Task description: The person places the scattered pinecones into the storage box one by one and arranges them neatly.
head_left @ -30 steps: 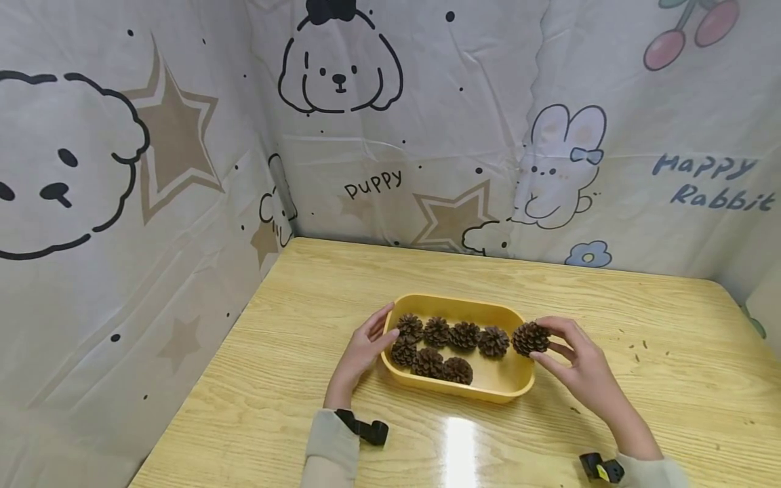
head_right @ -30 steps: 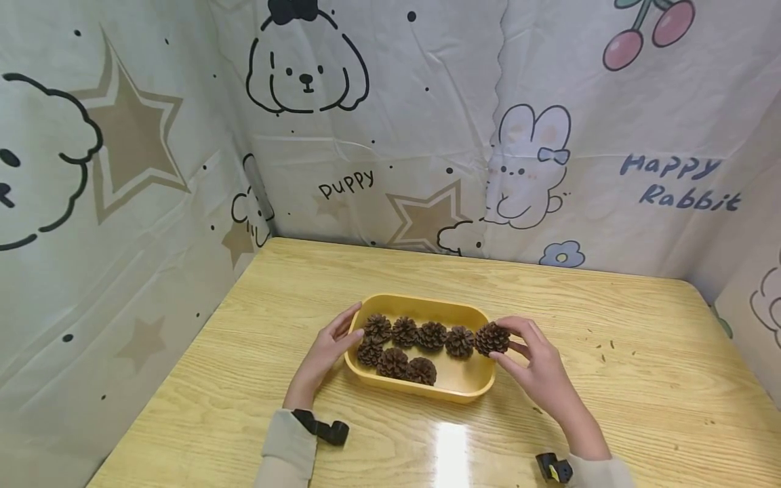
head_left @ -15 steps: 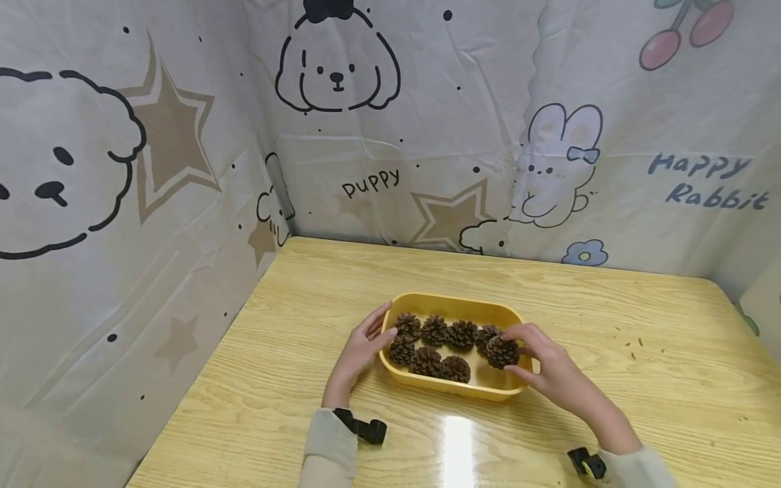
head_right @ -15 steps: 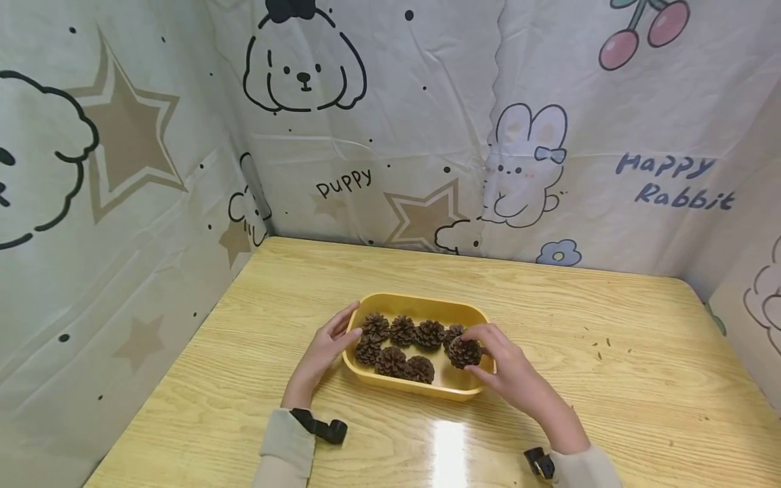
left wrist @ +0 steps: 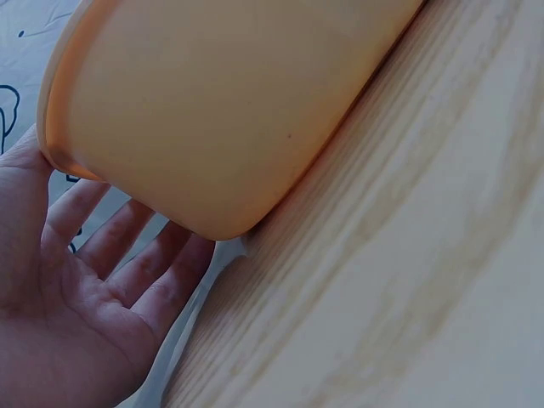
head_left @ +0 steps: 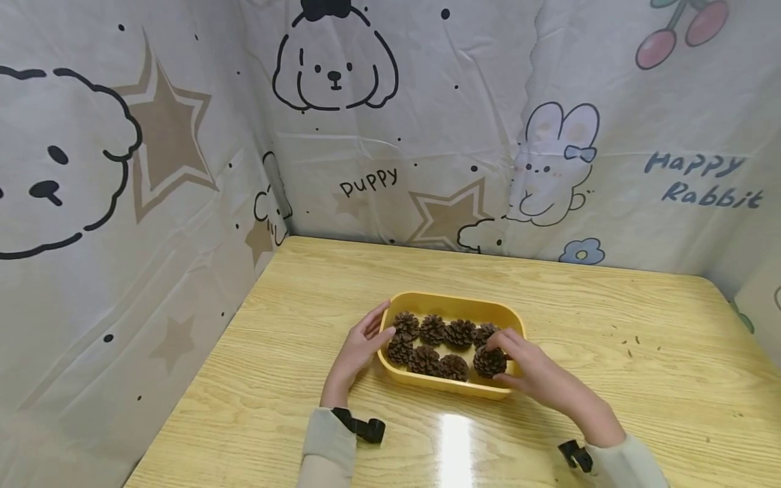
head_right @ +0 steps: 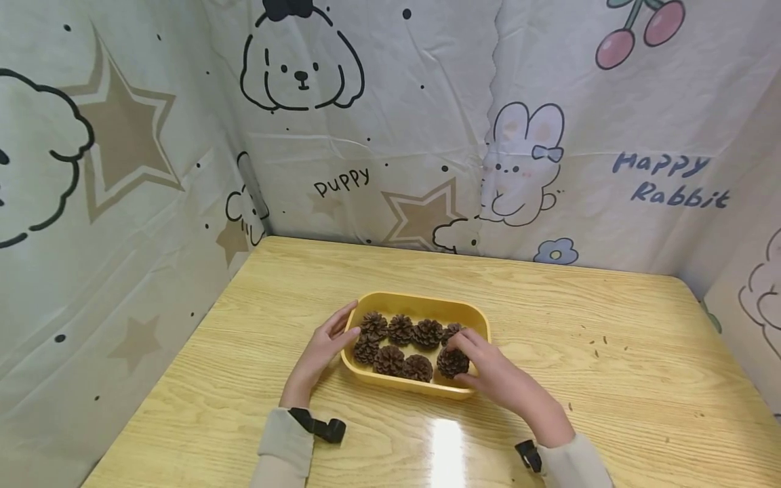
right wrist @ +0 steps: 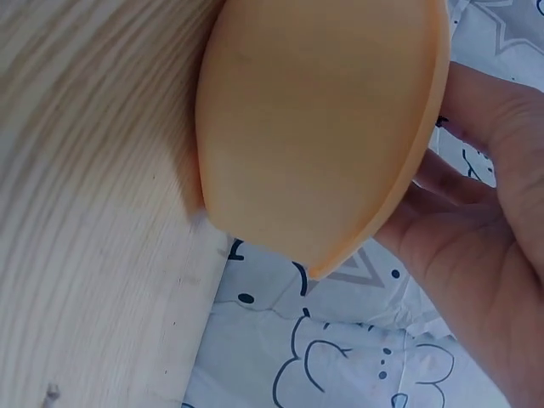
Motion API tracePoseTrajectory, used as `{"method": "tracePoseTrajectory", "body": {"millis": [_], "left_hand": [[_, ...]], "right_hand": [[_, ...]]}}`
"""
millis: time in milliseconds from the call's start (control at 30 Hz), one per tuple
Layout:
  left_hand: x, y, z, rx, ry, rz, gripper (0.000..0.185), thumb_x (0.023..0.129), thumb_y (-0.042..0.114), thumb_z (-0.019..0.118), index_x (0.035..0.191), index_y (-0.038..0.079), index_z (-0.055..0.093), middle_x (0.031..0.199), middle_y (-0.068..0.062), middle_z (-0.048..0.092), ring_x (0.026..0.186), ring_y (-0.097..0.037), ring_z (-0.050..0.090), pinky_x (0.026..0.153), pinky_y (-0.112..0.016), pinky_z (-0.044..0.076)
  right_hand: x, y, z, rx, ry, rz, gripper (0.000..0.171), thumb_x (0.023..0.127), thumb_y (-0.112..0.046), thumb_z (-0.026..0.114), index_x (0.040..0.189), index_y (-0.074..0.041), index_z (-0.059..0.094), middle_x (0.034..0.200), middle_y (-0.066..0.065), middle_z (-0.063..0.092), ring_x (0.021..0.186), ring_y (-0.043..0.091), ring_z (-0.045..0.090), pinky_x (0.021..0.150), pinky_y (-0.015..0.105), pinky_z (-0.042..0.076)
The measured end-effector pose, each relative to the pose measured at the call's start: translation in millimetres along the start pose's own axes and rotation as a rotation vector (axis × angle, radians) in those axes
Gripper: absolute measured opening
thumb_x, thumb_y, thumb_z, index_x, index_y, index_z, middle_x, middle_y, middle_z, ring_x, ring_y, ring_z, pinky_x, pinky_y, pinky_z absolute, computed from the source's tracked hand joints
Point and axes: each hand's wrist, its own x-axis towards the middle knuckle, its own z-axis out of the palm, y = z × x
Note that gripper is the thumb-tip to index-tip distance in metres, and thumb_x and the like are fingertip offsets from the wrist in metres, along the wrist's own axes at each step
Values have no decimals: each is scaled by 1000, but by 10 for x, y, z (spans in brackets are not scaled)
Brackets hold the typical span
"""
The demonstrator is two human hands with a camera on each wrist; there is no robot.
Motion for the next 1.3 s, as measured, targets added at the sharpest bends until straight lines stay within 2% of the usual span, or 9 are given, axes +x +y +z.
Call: {"method": "tracePoseTrajectory", "body": {"millis": [167,400,867,1100,1300], "left_hand": [[-3,3,3,3,4,-5,59,95,22,65,150,27,41,158,-5,37,146,-29,37,120,-47,33],[6,-18,-4,-3,4,-7,59,95,22,65,149,27,42,158,-4,38,146,-28,37,121,-46,32],[14,-21,-17,21,-14,8,59,97,24,63,151,24,39,159,-8,35,147,-30,35,122,-49,30],[15,-18,-16,21,-12,-10,58,97,26,63,151,29,40,159,-4,36,147,-28,34,121,-47,31],[0,-12,-19,16,-13,-5,58,97,26,63,150,30,40,159,-3,35,147,-28,34,121,-48,31]], "right_hand": [[20,-16,-4,17,-71,49,47,75,2,79,113,-6,53,108,4,57,91,20,62,80,34,58],[59,1,-13,57,-154,104,40,79,-1,78,106,-10,50,103,0,55,92,17,58,77,34,56],[101,8,-20,69,-209,126,39,82,-4,77,110,-8,51,103,2,58,95,20,60,78,37,57],[101,-8,-46,76,-219,155,40,83,-6,76,115,-4,52,109,6,61,104,29,63,86,41,57],[90,-11,-35,78,-218,183,41,83,-7,76,117,-2,53,112,9,63,106,29,63,88,41,57]]}}
